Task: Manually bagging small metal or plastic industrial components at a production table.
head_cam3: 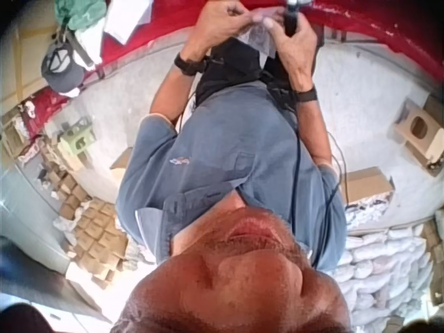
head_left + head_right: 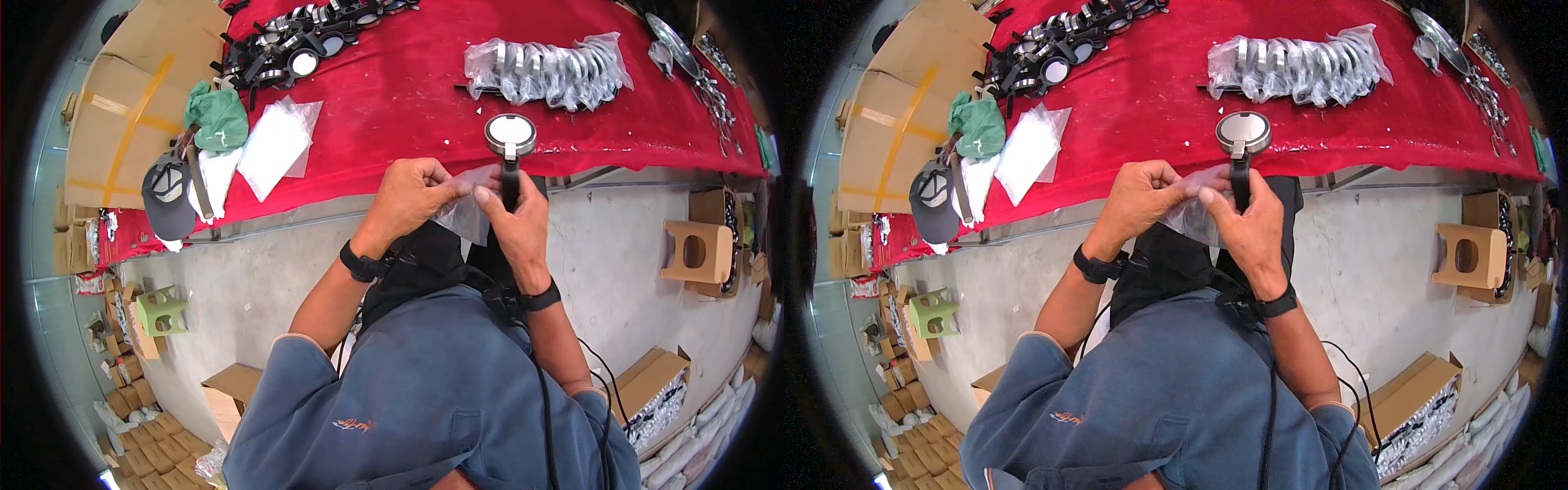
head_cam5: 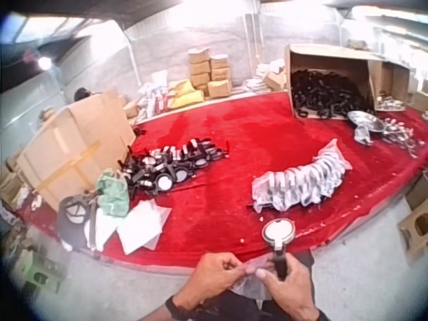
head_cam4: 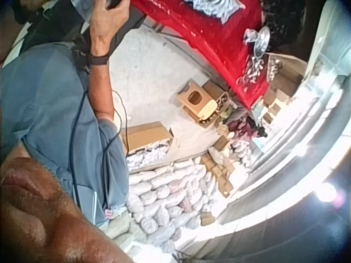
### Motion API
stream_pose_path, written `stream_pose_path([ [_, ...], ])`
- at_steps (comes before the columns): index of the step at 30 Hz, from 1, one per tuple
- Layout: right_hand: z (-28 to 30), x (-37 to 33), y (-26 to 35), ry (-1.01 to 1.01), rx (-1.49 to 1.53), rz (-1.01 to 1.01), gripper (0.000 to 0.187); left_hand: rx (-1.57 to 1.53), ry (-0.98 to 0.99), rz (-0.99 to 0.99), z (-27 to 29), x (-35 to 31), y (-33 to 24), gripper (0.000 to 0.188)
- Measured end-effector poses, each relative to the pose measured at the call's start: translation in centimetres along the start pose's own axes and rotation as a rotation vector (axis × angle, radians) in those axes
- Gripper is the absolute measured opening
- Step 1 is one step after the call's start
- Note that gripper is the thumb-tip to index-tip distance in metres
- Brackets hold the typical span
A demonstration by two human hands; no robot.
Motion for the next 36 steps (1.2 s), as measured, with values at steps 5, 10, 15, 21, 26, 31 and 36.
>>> stream_pose_path([
  [5, -0.5, 0.6, -1.4, 0.042, 0.287, -0.143, 0.047, -0.007, 0.045, -0.028, -1.1, -0.4, 0.0, 0.027],
  [10, -1.4, 0.2, -0.3, 0.107, 0.311, -0.116, 0.048, -0.385, 0.037, 0.002, -1.1, 0.1, 3.0, 0.037],
  [15, -0.1, 0.6, -0.8, 0.027, 0.136, -0.038, 0.04, -0.317, -0.013, 0.037, -1.8, -0.8, 2.3, 0.034],
  [21, 2.9, 1.9, -0.3, -0.131, -0.036, 0.017, 0.035, -0.043, -0.202, -0.126, -0.4, -1.4, 1.0, 0.026],
  [26, 3.3, 2.5, -0.9, -0.156, -0.228, 0.06, 0.035, 0.001, -0.36, -0.26, -0.5, -1.2, 0.2, 0.017],
  [31, 4.3, 2.0, -0.5, -0.162, -0.375, 0.119, 0.034, 0.208, -0.476, -0.348, -0.2, -1.3, -2.6, 0.011],
  [36, 6.7, -1.8, -1.5, 0.028, 0.055, 0.062, 0.032, 0.221, -0.475, -0.334, -0.6, -0.4, -1.8, 0.015],
])
Point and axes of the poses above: each hand's wrist, its own x-axis towards the middle knuckle, its own z-axis out of the back of the hand, y = z × x, the point moved 7 cm from there along x, towards the middle knuckle, and after that the axes turned 5 degrees about z, right-handed, at the moved point
